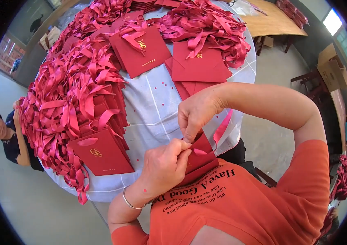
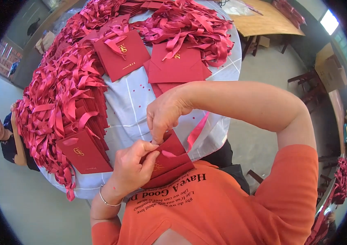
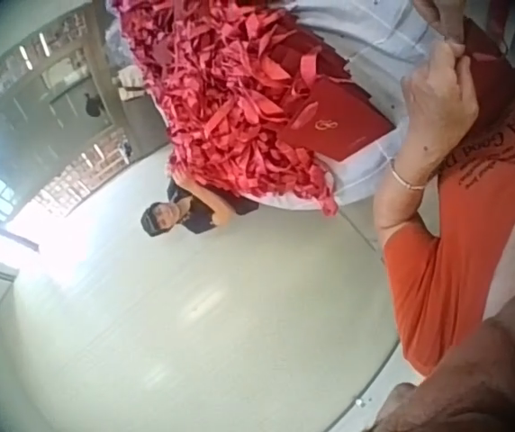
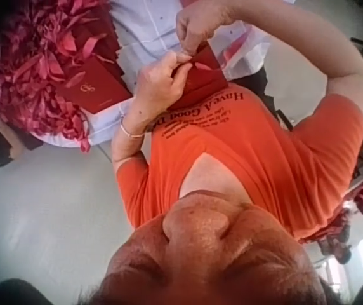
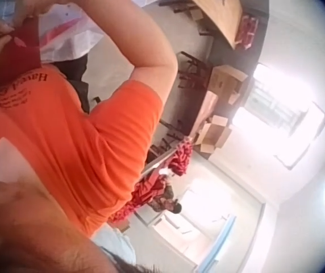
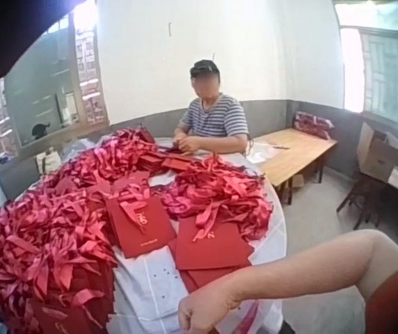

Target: The person attaches decorative pink ribbons to red gift bags by hand.

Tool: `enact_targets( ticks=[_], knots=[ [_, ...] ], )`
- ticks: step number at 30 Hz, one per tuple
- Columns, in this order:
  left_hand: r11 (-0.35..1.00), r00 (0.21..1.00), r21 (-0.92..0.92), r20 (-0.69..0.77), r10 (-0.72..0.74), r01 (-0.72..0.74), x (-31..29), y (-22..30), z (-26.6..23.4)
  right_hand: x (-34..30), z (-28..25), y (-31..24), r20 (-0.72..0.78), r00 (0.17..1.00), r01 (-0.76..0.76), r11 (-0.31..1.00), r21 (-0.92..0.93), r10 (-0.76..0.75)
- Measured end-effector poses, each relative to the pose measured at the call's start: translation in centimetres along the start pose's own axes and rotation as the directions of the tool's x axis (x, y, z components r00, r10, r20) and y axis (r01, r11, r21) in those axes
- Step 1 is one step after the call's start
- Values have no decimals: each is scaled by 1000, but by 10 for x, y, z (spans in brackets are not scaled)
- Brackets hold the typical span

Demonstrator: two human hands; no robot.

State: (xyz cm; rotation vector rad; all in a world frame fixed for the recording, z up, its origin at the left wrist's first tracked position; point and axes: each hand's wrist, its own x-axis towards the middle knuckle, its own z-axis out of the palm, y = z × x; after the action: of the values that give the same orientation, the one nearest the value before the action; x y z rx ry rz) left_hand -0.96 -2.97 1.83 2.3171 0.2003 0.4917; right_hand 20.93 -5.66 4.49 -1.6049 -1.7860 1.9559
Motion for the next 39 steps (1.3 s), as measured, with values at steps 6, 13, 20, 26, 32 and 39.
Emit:
enact_targets(
  ticks=[6,13,20,26,32,39],
  knots=[
    [1000,1000,-1,-1,-18,18,-1,-6,1,-2,14,-1,-89,996,-4,999,-54,-1],
    [982,994,-159,55,-95,103,3,-4,0,10,12,11,-561,828,90,990,108,-14],
    [932,954,-213,124,-272,293,6,-17,-2,29,-1,29,-797,597,198,980,35,-92],
    [936,960,-222,123,-251,273,5,-16,-1,36,7,41,-832,547,198,980,24,-90],
    [935,954,-200,132,-270,293,8,-18,5,56,15,54,-926,294,99,971,-218,-238],
    [902,920,-190,124,-371,389,9,-28,6,19,39,40,-917,183,133,933,-334,-355]
  ],
)
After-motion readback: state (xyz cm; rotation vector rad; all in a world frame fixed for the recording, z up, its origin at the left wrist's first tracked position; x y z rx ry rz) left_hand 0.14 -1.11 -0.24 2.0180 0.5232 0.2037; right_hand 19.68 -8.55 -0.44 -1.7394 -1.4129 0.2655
